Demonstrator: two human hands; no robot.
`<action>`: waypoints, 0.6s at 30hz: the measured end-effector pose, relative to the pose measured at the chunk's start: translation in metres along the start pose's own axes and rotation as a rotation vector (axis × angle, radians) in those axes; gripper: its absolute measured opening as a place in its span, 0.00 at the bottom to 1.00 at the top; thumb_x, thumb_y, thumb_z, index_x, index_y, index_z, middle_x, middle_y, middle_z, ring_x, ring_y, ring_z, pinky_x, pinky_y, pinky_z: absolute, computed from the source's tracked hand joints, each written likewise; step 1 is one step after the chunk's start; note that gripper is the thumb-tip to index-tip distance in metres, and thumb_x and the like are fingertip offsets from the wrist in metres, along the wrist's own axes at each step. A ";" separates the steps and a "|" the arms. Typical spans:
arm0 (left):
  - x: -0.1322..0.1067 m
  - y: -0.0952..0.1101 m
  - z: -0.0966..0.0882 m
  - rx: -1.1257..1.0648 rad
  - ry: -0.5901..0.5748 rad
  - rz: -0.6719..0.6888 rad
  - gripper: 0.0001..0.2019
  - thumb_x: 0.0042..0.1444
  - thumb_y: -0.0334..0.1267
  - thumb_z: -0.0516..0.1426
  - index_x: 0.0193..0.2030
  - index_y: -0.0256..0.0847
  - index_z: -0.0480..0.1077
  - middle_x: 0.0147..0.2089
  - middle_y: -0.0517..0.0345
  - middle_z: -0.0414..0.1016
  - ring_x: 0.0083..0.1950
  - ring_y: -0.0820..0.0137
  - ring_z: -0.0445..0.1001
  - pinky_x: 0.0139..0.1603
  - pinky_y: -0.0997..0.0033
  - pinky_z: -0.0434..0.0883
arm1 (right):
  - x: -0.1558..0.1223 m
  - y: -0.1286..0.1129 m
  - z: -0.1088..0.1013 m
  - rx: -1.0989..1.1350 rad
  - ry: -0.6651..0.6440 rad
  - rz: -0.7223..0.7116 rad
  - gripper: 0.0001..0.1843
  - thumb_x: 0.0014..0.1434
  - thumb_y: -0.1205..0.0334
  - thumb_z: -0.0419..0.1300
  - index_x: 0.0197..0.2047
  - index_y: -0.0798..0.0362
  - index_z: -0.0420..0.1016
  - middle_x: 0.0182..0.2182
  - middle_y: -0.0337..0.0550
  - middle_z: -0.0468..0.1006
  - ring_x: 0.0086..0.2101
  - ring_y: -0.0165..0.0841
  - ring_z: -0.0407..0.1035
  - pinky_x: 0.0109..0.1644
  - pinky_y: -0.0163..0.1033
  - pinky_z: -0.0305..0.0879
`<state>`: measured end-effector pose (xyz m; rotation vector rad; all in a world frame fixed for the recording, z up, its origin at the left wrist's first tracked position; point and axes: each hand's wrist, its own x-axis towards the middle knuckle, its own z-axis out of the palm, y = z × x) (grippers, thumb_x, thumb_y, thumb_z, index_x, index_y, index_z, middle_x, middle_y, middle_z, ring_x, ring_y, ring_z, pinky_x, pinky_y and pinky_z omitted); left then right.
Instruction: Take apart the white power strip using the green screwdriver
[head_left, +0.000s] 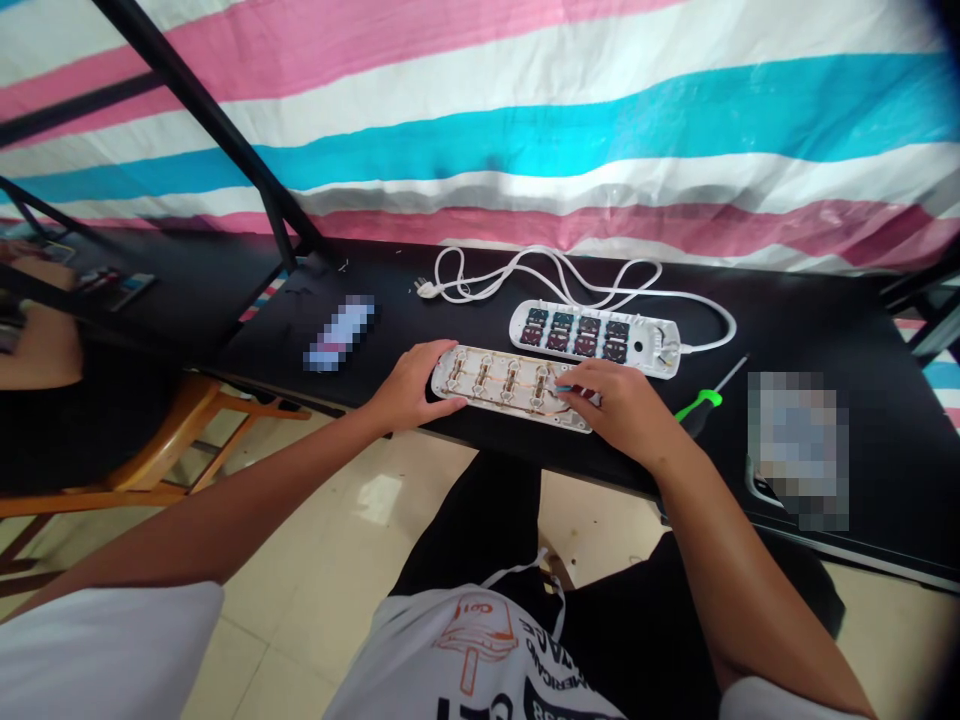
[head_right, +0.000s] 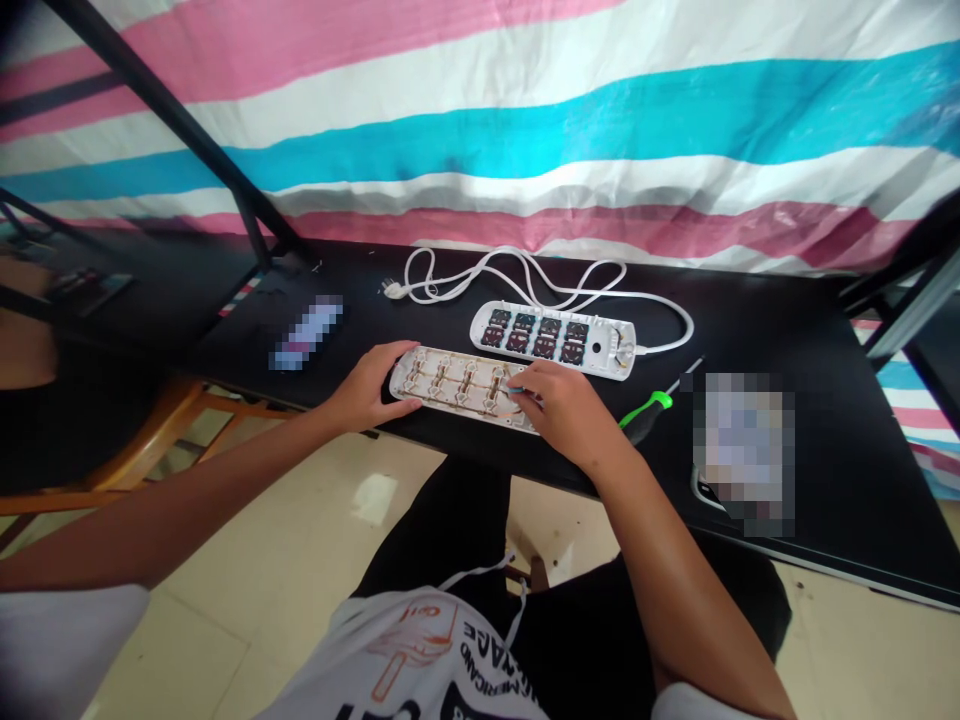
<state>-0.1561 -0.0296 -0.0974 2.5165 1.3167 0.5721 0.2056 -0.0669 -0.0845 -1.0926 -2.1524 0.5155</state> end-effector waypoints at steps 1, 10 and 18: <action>0.000 0.000 0.000 -0.001 0.001 0.001 0.42 0.59 0.57 0.66 0.74 0.40 0.61 0.72 0.39 0.69 0.72 0.45 0.69 0.74 0.43 0.65 | 0.000 0.001 0.000 0.012 0.007 -0.007 0.08 0.68 0.68 0.66 0.47 0.55 0.87 0.43 0.48 0.85 0.38 0.38 0.82 0.45 0.44 0.76; 0.000 0.000 0.000 -0.017 0.013 0.002 0.42 0.58 0.57 0.67 0.73 0.39 0.62 0.71 0.39 0.71 0.71 0.47 0.70 0.73 0.45 0.66 | -0.002 0.002 -0.006 0.010 0.020 -0.016 0.07 0.68 0.66 0.66 0.45 0.52 0.88 0.42 0.46 0.87 0.38 0.37 0.82 0.43 0.43 0.77; 0.000 0.002 -0.001 -0.016 0.005 -0.017 0.41 0.58 0.57 0.67 0.73 0.41 0.62 0.71 0.40 0.71 0.70 0.47 0.70 0.73 0.44 0.66 | -0.004 0.004 -0.008 -0.103 0.050 -0.069 0.07 0.68 0.66 0.66 0.40 0.50 0.87 0.41 0.43 0.89 0.41 0.41 0.85 0.44 0.43 0.79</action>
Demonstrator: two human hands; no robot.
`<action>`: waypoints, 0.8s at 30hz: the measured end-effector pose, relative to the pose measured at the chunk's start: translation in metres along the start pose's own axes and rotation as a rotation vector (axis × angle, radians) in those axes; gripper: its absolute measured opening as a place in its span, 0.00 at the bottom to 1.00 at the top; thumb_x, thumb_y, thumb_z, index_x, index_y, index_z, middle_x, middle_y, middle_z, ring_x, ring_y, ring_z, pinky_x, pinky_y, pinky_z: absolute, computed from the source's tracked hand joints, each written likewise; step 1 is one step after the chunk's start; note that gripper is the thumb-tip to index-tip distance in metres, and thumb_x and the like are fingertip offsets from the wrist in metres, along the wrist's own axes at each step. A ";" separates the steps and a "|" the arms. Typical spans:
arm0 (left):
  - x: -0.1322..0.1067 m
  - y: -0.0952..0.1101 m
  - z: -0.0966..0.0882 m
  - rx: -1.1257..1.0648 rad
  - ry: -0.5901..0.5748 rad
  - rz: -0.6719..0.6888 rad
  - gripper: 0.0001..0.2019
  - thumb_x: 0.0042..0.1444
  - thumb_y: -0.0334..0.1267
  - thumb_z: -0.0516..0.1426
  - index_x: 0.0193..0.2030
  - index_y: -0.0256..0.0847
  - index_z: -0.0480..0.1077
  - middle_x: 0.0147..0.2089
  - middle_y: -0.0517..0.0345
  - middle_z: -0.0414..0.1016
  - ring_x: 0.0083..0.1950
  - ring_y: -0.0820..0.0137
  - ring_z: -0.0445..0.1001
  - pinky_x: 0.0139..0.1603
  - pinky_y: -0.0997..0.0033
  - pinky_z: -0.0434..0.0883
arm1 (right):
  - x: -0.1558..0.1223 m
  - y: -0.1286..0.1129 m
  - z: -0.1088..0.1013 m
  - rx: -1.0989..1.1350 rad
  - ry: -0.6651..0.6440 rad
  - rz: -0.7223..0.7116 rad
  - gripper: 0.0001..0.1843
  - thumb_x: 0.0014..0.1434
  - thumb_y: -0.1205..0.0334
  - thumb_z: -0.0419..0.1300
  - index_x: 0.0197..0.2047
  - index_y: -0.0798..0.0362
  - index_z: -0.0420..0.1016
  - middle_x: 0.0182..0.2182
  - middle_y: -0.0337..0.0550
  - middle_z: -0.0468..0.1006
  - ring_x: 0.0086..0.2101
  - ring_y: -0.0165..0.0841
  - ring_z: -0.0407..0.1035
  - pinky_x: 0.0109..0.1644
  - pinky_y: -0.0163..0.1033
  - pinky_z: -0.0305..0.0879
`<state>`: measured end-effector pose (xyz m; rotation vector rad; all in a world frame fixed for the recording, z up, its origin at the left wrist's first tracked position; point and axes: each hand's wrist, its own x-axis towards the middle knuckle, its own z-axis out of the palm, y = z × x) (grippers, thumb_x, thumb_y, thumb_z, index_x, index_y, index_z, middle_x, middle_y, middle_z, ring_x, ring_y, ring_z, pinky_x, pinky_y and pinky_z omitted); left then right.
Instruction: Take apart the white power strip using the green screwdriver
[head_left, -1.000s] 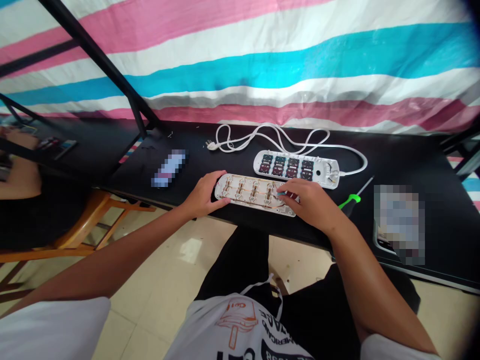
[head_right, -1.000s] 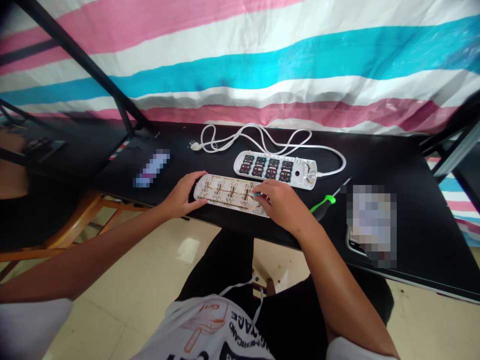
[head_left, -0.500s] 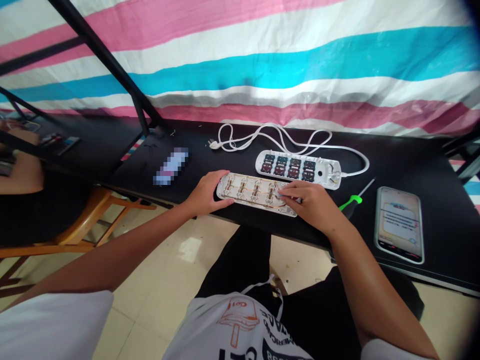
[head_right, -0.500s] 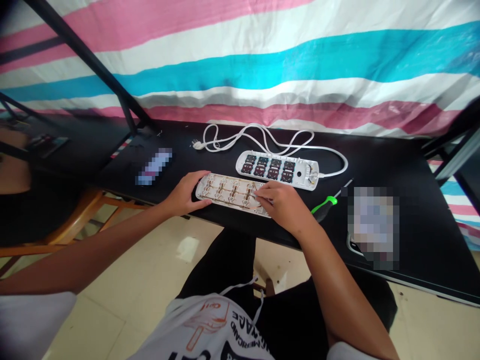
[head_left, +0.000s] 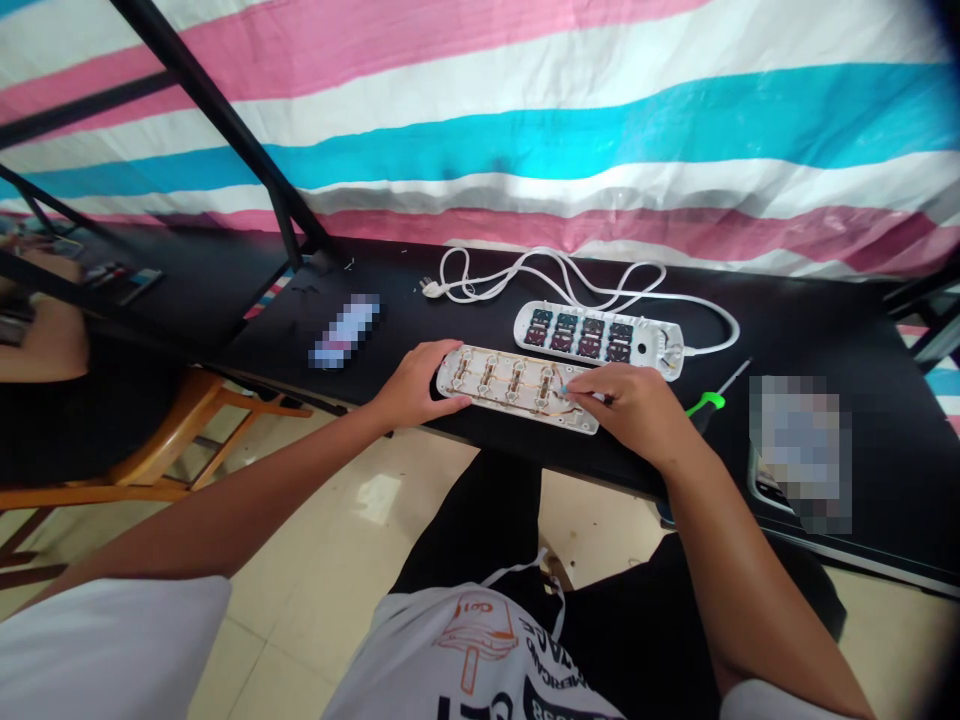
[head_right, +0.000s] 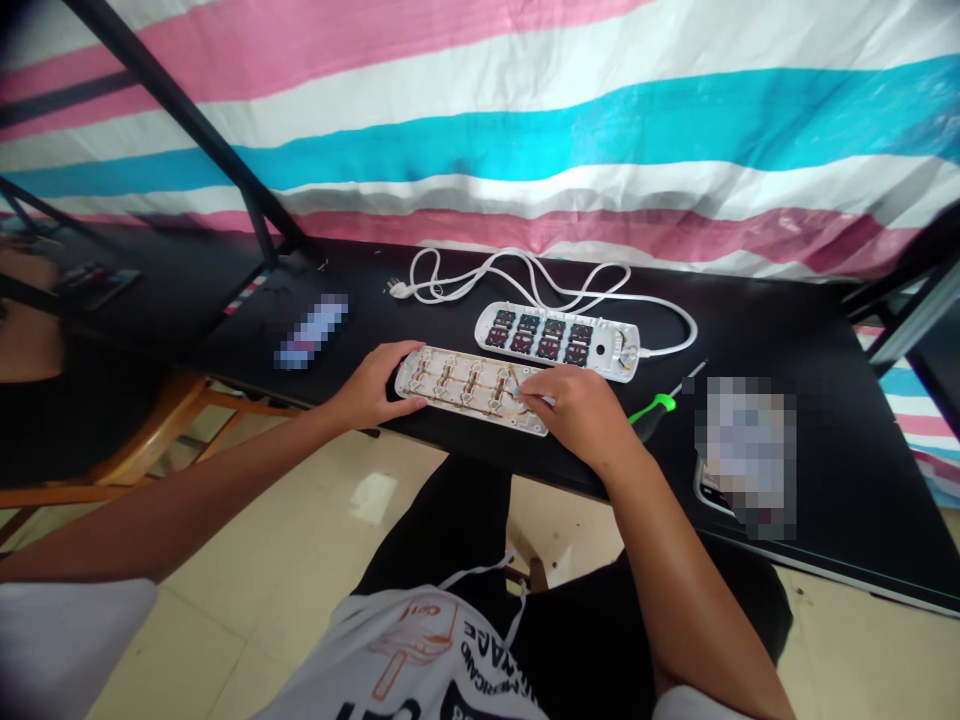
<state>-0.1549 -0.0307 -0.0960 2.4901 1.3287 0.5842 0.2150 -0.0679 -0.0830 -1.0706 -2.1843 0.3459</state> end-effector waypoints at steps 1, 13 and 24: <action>0.000 0.000 0.000 0.000 -0.002 -0.001 0.41 0.58 0.57 0.67 0.73 0.41 0.62 0.71 0.40 0.71 0.70 0.47 0.70 0.73 0.44 0.66 | -0.001 0.000 0.001 -0.018 0.003 -0.003 0.07 0.68 0.66 0.66 0.40 0.50 0.87 0.41 0.43 0.89 0.41 0.42 0.85 0.43 0.44 0.79; 0.000 0.000 0.000 0.002 -0.005 0.001 0.40 0.59 0.58 0.66 0.72 0.41 0.62 0.72 0.41 0.70 0.71 0.48 0.70 0.73 0.45 0.65 | -0.001 -0.005 -0.003 -0.015 -0.033 0.037 0.08 0.69 0.64 0.64 0.42 0.49 0.87 0.43 0.45 0.89 0.43 0.43 0.84 0.46 0.48 0.80; 0.001 0.001 0.000 0.004 -0.014 -0.019 0.41 0.58 0.59 0.66 0.73 0.42 0.62 0.72 0.41 0.70 0.71 0.47 0.69 0.74 0.44 0.65 | -0.002 -0.011 -0.007 -0.199 -0.074 -0.039 0.10 0.71 0.65 0.63 0.41 0.49 0.87 0.44 0.43 0.89 0.44 0.43 0.83 0.40 0.46 0.77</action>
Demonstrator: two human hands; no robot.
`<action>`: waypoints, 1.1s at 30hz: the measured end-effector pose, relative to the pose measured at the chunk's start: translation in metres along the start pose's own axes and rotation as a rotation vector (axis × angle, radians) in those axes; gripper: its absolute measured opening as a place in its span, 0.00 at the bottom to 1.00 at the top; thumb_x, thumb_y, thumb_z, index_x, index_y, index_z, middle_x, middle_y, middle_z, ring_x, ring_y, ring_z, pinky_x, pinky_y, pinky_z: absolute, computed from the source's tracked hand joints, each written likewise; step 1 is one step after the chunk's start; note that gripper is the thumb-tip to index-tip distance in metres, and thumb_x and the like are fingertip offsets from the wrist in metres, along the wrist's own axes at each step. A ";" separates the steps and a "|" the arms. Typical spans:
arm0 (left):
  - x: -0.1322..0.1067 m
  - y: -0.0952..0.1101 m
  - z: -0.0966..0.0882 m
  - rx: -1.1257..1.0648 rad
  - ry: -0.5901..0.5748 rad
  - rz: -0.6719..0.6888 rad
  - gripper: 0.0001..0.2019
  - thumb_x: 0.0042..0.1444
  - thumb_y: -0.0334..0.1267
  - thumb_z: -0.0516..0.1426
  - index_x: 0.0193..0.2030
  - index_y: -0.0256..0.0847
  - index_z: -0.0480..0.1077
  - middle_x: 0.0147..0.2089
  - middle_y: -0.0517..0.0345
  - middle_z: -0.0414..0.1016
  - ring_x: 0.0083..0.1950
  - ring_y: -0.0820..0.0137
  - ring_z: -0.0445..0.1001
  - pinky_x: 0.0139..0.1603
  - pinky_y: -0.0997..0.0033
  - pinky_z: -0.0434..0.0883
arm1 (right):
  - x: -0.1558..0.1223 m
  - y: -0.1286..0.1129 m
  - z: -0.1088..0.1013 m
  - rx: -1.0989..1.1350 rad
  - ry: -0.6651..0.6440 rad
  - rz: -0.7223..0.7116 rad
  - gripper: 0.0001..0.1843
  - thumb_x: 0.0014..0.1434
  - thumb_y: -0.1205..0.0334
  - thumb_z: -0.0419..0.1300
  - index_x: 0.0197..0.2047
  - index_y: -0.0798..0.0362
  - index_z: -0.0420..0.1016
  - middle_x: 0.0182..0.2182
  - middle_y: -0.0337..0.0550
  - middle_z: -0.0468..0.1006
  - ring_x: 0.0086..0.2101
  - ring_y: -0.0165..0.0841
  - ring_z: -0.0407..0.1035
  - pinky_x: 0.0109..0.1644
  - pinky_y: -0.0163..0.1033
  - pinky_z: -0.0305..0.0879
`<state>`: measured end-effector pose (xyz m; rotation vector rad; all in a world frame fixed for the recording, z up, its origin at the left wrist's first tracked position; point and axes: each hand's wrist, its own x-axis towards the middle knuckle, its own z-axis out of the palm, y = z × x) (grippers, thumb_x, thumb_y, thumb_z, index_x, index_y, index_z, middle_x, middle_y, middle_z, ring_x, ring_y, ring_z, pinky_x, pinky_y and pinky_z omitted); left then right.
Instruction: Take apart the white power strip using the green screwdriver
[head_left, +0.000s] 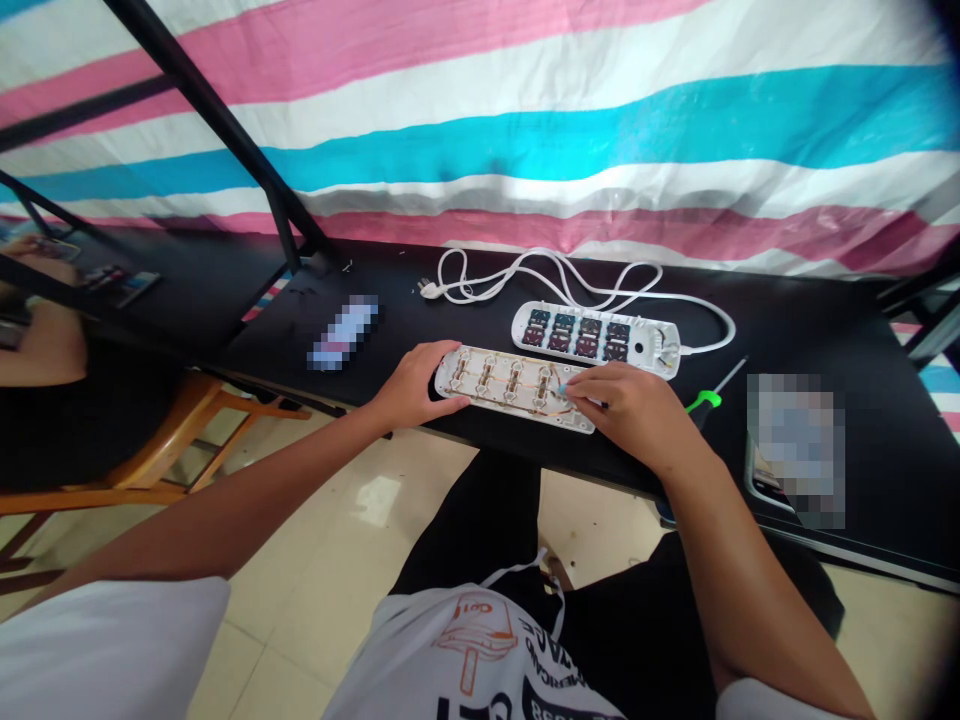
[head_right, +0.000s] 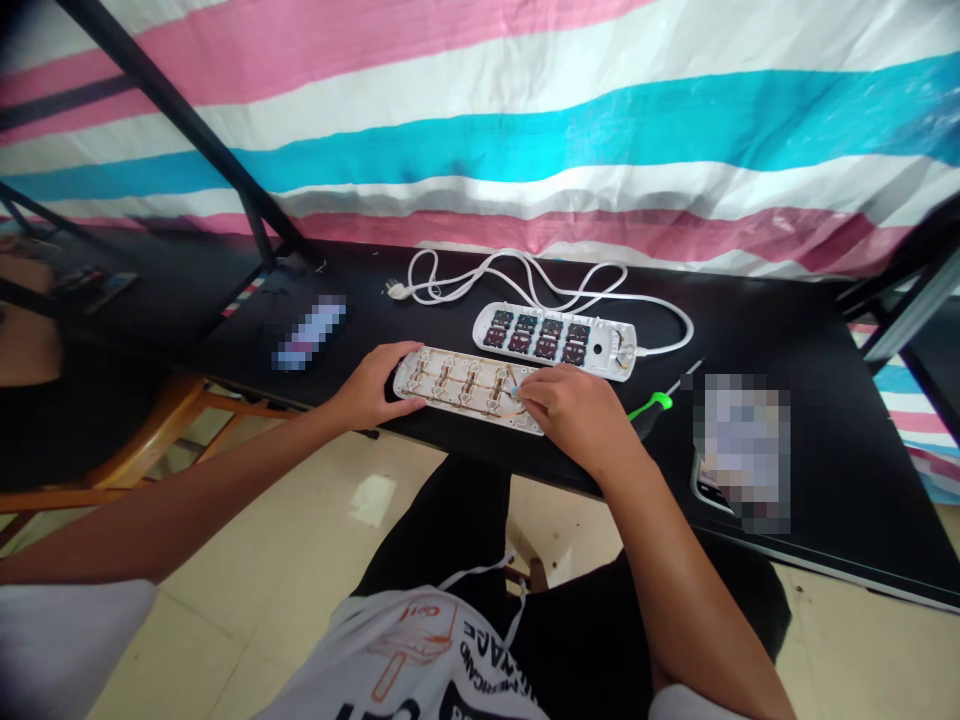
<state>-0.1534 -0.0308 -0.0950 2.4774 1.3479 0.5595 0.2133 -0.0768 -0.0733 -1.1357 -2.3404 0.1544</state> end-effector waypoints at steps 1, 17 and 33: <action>0.000 0.000 0.000 0.001 -0.002 -0.003 0.41 0.58 0.59 0.66 0.73 0.42 0.62 0.72 0.41 0.70 0.71 0.47 0.69 0.74 0.44 0.65 | 0.000 -0.001 -0.001 -0.017 -0.006 -0.017 0.10 0.71 0.66 0.63 0.40 0.50 0.87 0.44 0.42 0.89 0.44 0.43 0.83 0.39 0.46 0.76; 0.000 0.000 0.000 0.004 -0.009 -0.006 0.41 0.58 0.59 0.65 0.73 0.42 0.62 0.72 0.41 0.70 0.71 0.47 0.69 0.74 0.44 0.65 | 0.002 0.004 0.007 0.080 -0.008 0.102 0.04 0.70 0.61 0.65 0.45 0.51 0.82 0.41 0.46 0.87 0.39 0.42 0.81 0.42 0.44 0.71; 0.000 -0.002 0.001 0.010 0.003 0.000 0.40 0.59 0.59 0.65 0.72 0.43 0.63 0.71 0.42 0.71 0.70 0.48 0.70 0.73 0.44 0.66 | 0.003 0.003 0.017 0.168 0.020 0.132 0.03 0.70 0.65 0.60 0.47 0.51 0.72 0.37 0.45 0.82 0.34 0.37 0.75 0.41 0.41 0.68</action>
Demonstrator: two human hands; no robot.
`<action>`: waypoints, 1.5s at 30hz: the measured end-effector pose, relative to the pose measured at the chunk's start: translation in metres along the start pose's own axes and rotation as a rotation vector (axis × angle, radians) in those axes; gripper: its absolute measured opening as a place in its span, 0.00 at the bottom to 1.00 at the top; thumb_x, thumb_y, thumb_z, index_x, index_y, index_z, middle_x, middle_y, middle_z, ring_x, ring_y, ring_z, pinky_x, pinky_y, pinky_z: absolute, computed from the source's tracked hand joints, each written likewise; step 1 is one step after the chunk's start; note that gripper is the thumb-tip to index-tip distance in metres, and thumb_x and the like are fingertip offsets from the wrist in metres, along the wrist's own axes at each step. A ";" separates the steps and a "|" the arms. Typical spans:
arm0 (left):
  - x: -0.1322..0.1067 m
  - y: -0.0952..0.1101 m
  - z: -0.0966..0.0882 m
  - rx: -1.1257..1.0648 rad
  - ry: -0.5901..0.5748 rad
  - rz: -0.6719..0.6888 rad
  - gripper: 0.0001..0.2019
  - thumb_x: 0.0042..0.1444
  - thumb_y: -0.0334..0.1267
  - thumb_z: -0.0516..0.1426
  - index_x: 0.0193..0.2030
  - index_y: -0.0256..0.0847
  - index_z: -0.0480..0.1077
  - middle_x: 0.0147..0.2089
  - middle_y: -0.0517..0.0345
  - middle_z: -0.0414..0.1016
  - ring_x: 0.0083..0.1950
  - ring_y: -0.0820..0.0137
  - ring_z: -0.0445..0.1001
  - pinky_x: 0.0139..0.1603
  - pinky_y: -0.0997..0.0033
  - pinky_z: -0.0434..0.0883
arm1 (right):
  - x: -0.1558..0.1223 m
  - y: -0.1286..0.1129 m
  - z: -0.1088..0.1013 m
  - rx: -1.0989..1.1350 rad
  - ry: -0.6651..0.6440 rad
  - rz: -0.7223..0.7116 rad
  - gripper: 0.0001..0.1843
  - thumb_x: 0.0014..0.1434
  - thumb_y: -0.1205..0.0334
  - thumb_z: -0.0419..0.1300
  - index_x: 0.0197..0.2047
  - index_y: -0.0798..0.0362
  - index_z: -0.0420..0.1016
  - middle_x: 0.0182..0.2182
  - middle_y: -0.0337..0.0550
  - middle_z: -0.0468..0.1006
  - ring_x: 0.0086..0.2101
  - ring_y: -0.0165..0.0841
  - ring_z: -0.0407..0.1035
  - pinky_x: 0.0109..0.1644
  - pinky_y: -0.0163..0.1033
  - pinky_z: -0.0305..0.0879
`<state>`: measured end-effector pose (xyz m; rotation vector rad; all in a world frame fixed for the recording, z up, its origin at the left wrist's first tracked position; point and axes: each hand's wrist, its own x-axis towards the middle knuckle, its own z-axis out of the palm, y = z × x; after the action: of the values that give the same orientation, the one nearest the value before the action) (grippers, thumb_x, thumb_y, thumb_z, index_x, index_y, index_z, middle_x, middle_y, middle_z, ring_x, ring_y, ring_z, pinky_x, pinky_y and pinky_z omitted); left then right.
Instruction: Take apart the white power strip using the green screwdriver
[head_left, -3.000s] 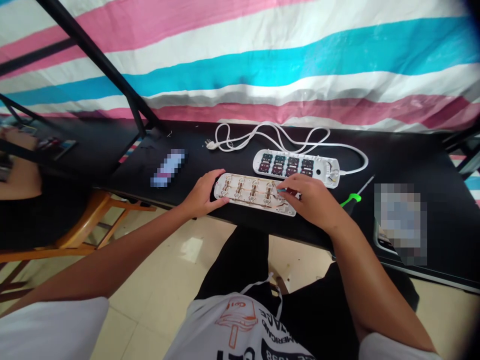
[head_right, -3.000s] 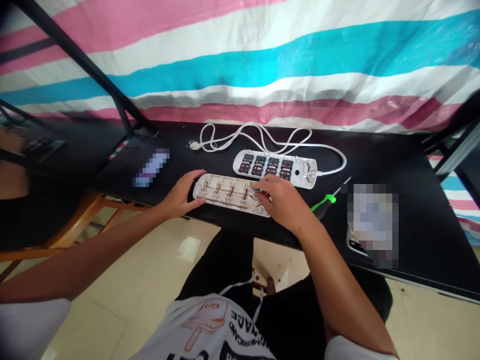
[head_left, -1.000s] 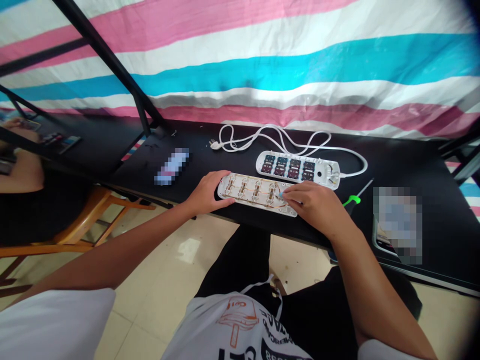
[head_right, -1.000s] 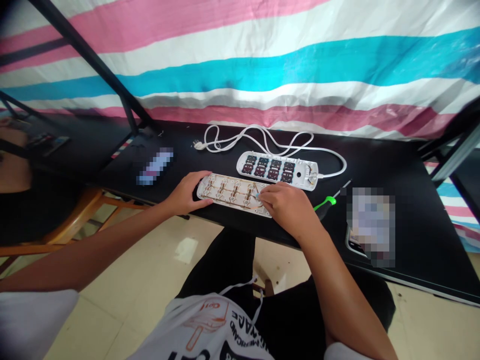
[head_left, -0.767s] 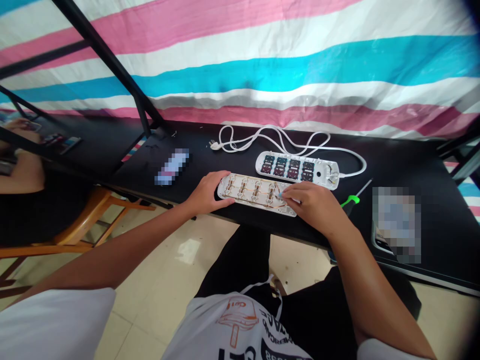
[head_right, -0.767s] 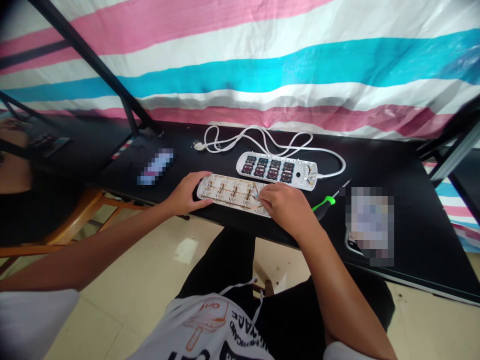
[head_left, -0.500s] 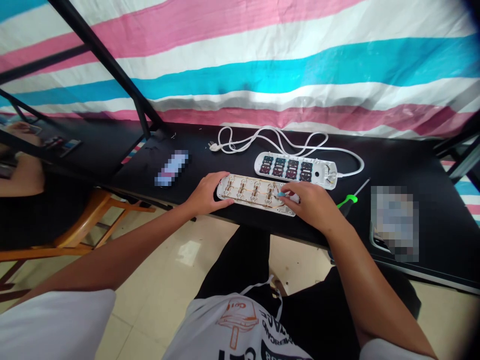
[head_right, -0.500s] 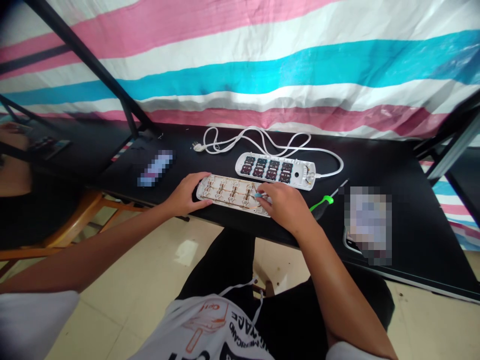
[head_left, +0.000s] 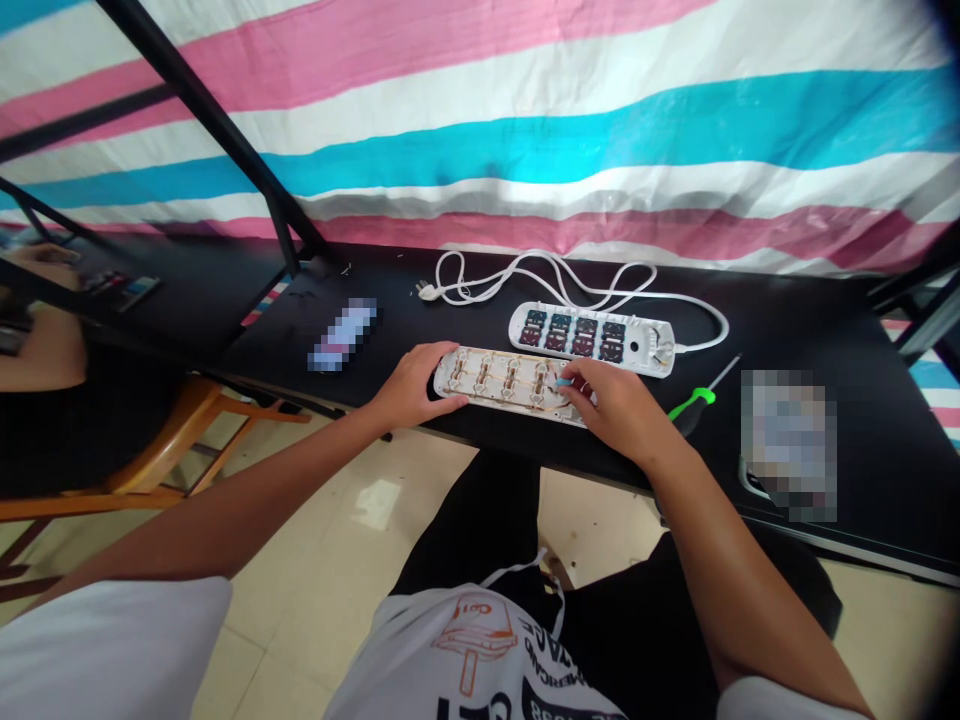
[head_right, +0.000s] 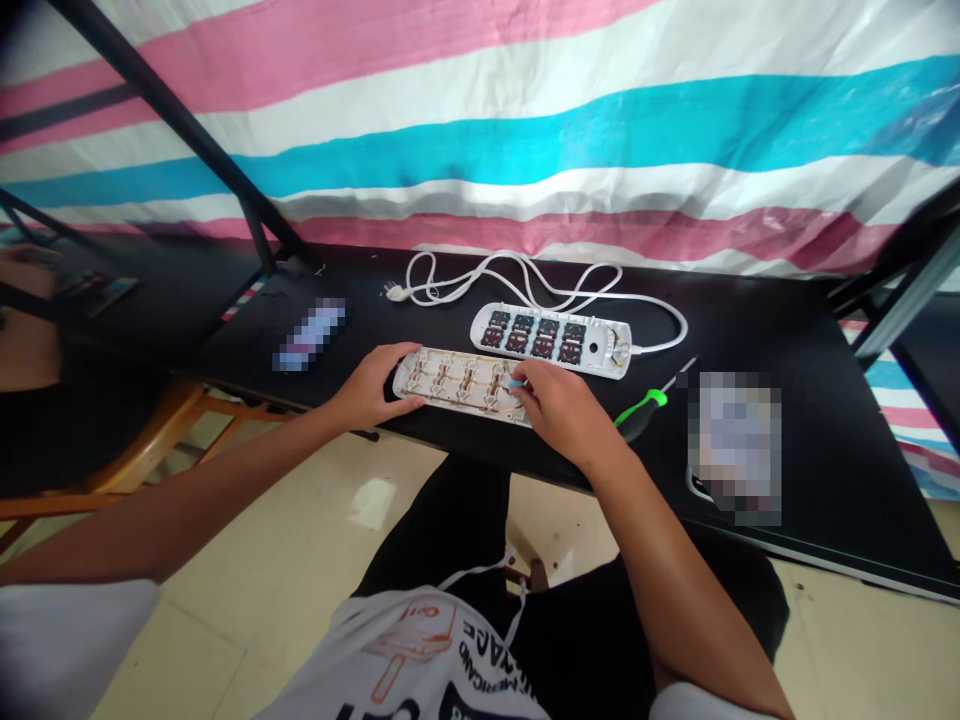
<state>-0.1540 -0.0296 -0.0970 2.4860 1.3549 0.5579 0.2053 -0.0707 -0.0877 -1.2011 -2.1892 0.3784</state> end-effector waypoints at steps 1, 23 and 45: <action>0.000 0.000 0.000 -0.002 -0.001 -0.001 0.40 0.58 0.59 0.65 0.72 0.43 0.63 0.71 0.42 0.71 0.70 0.48 0.70 0.73 0.44 0.66 | 0.000 0.001 0.001 -0.005 0.003 -0.005 0.03 0.71 0.65 0.60 0.47 0.51 0.72 0.37 0.45 0.82 0.34 0.37 0.75 0.41 0.41 0.68; 0.000 -0.002 0.002 0.005 0.012 0.019 0.40 0.58 0.60 0.66 0.72 0.42 0.63 0.71 0.41 0.71 0.71 0.47 0.70 0.74 0.43 0.65 | -0.003 -0.002 0.011 -0.168 -0.022 -0.109 0.09 0.76 0.69 0.50 0.51 0.52 0.70 0.47 0.52 0.79 0.46 0.43 0.74 0.52 0.46 0.72; 0.000 -0.001 0.002 -0.005 0.019 0.032 0.40 0.58 0.59 0.66 0.72 0.42 0.64 0.71 0.42 0.71 0.70 0.48 0.70 0.74 0.45 0.65 | 0.005 -0.001 -0.014 1.131 0.290 0.542 0.12 0.62 0.55 0.71 0.47 0.49 0.80 0.39 0.42 0.83 0.33 0.28 0.73 0.32 0.32 0.71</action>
<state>-0.1540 -0.0293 -0.0992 2.5089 1.3217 0.5926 0.2112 -0.0671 -0.0745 -1.0168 -1.0149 1.3330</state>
